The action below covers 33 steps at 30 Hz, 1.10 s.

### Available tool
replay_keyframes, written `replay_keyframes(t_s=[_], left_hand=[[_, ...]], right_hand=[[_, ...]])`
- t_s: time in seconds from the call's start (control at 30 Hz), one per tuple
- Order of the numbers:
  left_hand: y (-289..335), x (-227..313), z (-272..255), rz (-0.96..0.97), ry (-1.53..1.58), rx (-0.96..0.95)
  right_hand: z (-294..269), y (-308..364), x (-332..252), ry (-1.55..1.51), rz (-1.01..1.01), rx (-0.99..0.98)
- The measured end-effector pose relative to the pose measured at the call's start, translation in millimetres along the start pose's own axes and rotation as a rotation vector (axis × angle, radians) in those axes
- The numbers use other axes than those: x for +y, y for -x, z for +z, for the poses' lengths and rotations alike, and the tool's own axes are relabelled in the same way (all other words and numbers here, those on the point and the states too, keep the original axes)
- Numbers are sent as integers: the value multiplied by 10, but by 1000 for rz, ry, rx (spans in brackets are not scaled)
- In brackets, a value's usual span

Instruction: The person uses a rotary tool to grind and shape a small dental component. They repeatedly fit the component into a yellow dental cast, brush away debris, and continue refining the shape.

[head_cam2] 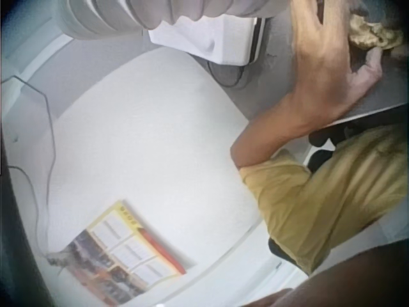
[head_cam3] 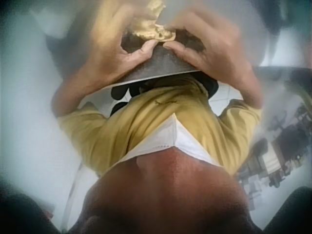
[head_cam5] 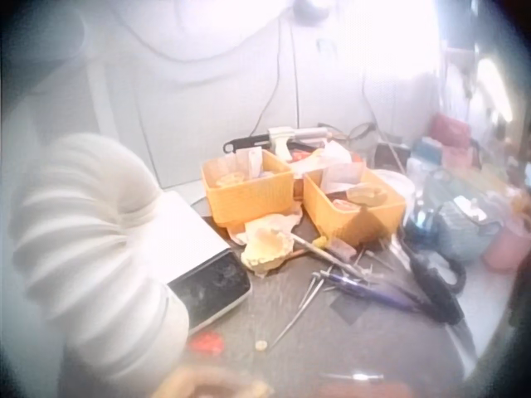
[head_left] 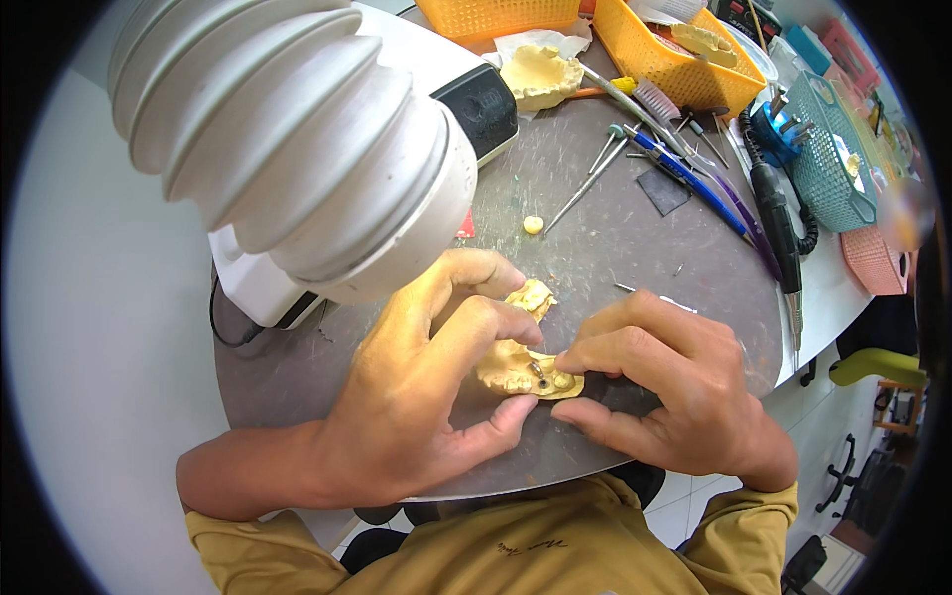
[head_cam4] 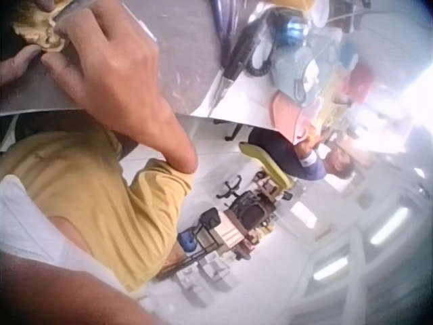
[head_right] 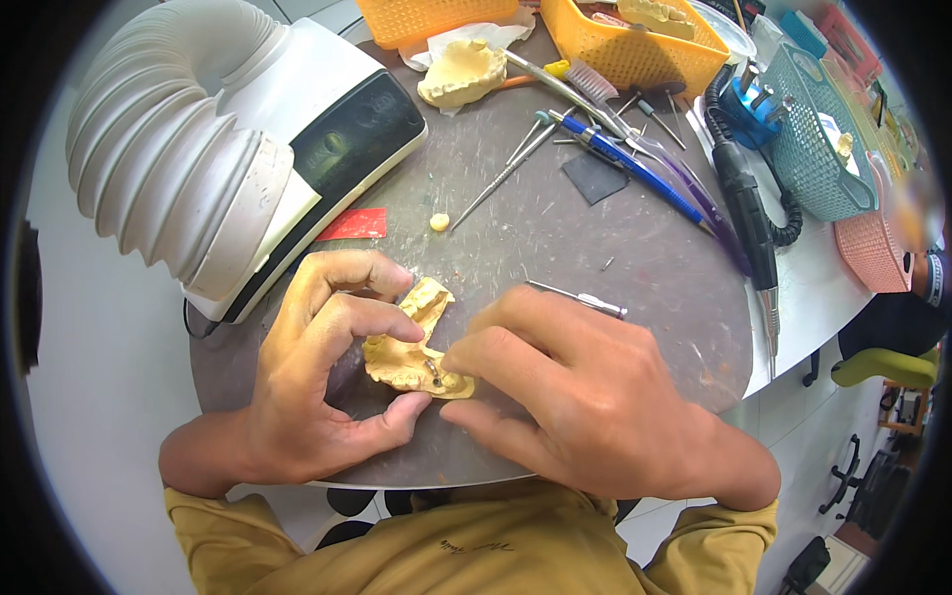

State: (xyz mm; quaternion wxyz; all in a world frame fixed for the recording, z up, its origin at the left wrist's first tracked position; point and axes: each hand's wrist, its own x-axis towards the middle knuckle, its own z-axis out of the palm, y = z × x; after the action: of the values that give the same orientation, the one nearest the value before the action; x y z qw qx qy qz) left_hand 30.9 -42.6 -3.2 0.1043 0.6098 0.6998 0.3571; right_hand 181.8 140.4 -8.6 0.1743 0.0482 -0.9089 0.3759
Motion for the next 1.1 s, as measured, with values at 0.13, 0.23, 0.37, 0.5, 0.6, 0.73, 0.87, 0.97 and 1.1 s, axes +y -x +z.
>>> replay_keyframes(t_s=[0.13, 0.23, 0.37, 0.5, 0.6, 0.73, 0.87, 0.97, 1.1], left_hand=[[-24, -34, 2, 33, 49, 6], [-6, -13, 24, 13, 72, 10], [25, -40, 46, -8, 76, 11], [63, 6, 27, -48, 91, 18], [66, 12, 24, -49, 106, 17], [59, 6, 48, -18, 136, 41], [56, -16, 104, 24, 138, 82], [47, -35, 107, 45, 122, 100], [32, -62, 110, 77, 97, 123]], right_hand=[[-8, -28, 24, -1, -22, -16], [16, -44, 33, 95, -108, -28], [-66, -127, -38, 152, -103, -139], [-161, -180, -58, 115, -53, -220], [-244, -269, -57, 22, 35, -323], [-273, -358, -20, -76, 67, -392], [-268, -423, -82, -21, 211, -444], [-234, -440, -133, 28, 262, -418], [-90, -343, -99, -16, 280, -286]])
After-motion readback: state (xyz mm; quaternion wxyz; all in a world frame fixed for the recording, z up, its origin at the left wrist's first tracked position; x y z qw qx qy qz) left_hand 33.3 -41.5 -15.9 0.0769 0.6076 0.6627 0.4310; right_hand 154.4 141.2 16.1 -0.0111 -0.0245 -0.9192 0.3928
